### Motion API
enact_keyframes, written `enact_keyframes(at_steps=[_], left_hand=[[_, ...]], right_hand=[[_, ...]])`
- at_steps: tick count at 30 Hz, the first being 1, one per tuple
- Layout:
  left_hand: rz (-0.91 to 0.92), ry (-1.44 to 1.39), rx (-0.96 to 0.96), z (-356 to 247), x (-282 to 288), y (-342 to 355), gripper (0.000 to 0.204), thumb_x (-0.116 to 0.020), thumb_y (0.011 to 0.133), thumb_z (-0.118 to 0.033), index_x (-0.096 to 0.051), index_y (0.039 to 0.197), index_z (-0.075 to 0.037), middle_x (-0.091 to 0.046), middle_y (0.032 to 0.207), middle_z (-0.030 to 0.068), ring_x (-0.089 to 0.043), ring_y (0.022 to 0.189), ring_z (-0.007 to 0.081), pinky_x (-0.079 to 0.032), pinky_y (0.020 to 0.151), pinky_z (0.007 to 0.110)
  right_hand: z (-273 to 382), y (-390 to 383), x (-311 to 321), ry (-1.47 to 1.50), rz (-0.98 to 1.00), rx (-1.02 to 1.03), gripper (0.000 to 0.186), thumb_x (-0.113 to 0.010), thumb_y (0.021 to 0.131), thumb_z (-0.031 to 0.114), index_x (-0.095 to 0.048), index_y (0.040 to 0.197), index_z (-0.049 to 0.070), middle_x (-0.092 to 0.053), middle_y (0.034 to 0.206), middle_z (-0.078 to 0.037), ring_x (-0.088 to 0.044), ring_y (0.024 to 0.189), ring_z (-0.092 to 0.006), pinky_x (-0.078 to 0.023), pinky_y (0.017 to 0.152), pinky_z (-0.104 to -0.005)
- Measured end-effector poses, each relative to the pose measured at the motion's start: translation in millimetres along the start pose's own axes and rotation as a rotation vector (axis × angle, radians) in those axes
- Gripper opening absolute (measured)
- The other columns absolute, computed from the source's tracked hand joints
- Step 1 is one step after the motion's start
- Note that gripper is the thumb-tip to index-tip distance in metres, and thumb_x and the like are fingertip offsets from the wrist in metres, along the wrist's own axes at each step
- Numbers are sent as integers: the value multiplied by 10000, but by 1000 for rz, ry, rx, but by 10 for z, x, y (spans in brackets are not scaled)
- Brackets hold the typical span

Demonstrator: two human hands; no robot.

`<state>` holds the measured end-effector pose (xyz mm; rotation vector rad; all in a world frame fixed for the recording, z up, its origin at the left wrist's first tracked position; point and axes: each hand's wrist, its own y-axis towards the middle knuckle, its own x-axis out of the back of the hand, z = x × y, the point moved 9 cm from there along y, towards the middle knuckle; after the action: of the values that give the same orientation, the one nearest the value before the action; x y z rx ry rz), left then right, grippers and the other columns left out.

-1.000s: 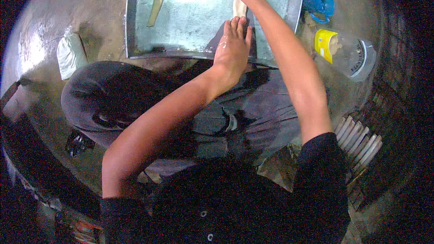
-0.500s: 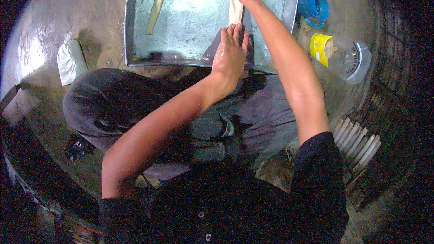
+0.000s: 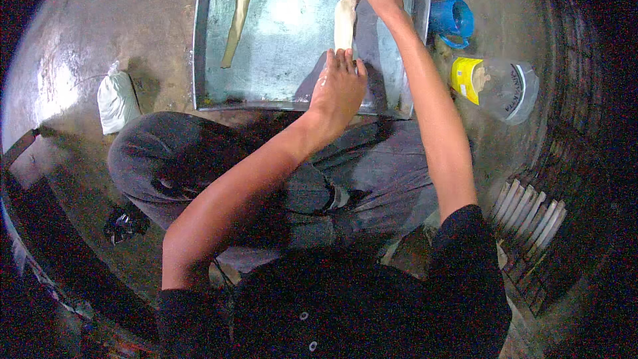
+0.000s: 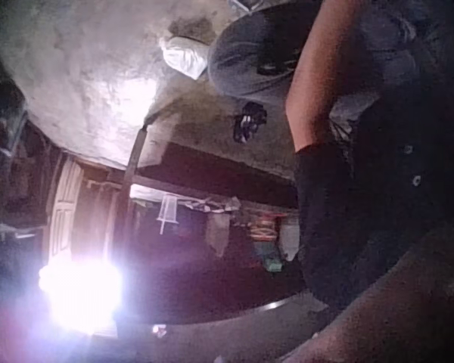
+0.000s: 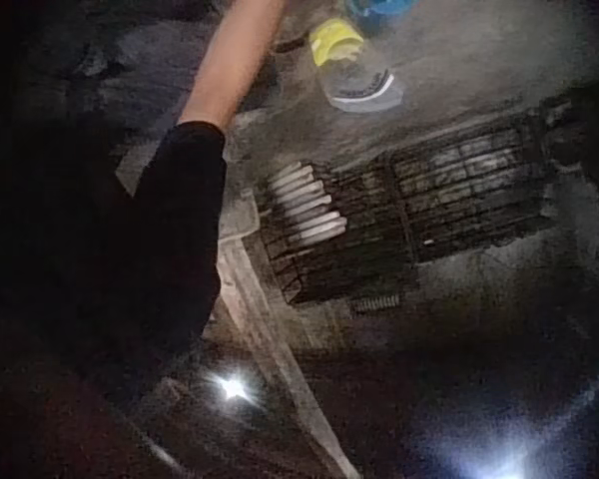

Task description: The person shapes pieces of dough into long rolls by hand on a metal tray.

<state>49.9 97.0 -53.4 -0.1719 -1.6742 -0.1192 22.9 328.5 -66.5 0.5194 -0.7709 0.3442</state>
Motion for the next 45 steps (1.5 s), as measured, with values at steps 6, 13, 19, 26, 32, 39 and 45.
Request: enact_keyframes(at_steps=[6, 13, 19, 26, 32, 39, 45], left_hand=[[68, -197, 72, 326, 142, 149, 229, -614, 826, -68, -621, 1046, -4, -629, 1112, 140, -592, 1099, 289, -496, 904, 409], [16, -99, 104, 423, 143, 140, 541, -599, 825, -57, -492, 1345, 48, -511, 1347, 219, -440, 1339, 396, -412, 1069, 502], [1, -194, 164, 582, 94, 179, 501, -568, 912, -101, -470, 1387, 26, -456, 1449, 216, -351, 1423, 389, -338, 1139, 527], [-160, -223, 244, 1095, -43, 452, 541, -548, 958, -154, -400, 1452, 9, -325, 1559, 207, -222, 1484, 392, -263, 1176, 548], [-145, -151, -7, 940, -180, 678, 644, -471, 935, -76, -242, 1534, -18, -179, 1627, 185, -117, 1515, 381, -101, 1212, 582], [-90, 126, -73, 748, -132, 697, 561, -404, 976, -206, -355, 1492, 10, -279, 1607, 143, -186, 1515, 285, -88, 1227, 545], [-48, 160, 10, 801, -208, 611, 592, -396, 966, -213, -321, 1512, 3, -270, 1612, 141, -158, 1523, 275, -51, 1229, 547]], right_hand=[[213, -620, 41, -251, 251, 93, 257, -585, 930, 100, -707, 1156, 99, -584, 1169, -151, -569, 1087, -356, -465, 961, -432], [336, -735, 105, -221, 206, 43, 219, -622, 887, 115, -728, 1072, 65, -602, 1119, -136, -577, 1026, -347, -477, 929, -442], [422, -937, 55, -401, 225, 167, 382, -631, 826, 49, -695, 1200, 93, -572, 1268, -93, -511, 1163, -300, -428, 983, -446], [431, -1083, 69, -432, 312, 251, 455, -567, 801, -21, -694, 1217, 111, -391, 1534, -135, -328, 1422, -373, -318, 1132, -507], [310, -1004, 304, -296, 207, 110, 584, -551, 806, -41, -616, 1348, 166, -223, 1609, -200, -176, 1489, -425, -140, 1194, -608], [274, -1227, 110, -331, 267, 123, 596, -549, 807, -3, -572, 1389, 122, -227, 1601, -236, -123, 1498, -449, -86, 1194, -628], [349, -1214, 64, -501, 381, 183, 680, -553, 821, 22, -462, 1480, 160, -154, 1612, -271, -69, 1498, -478, -56, 1173, -670]])
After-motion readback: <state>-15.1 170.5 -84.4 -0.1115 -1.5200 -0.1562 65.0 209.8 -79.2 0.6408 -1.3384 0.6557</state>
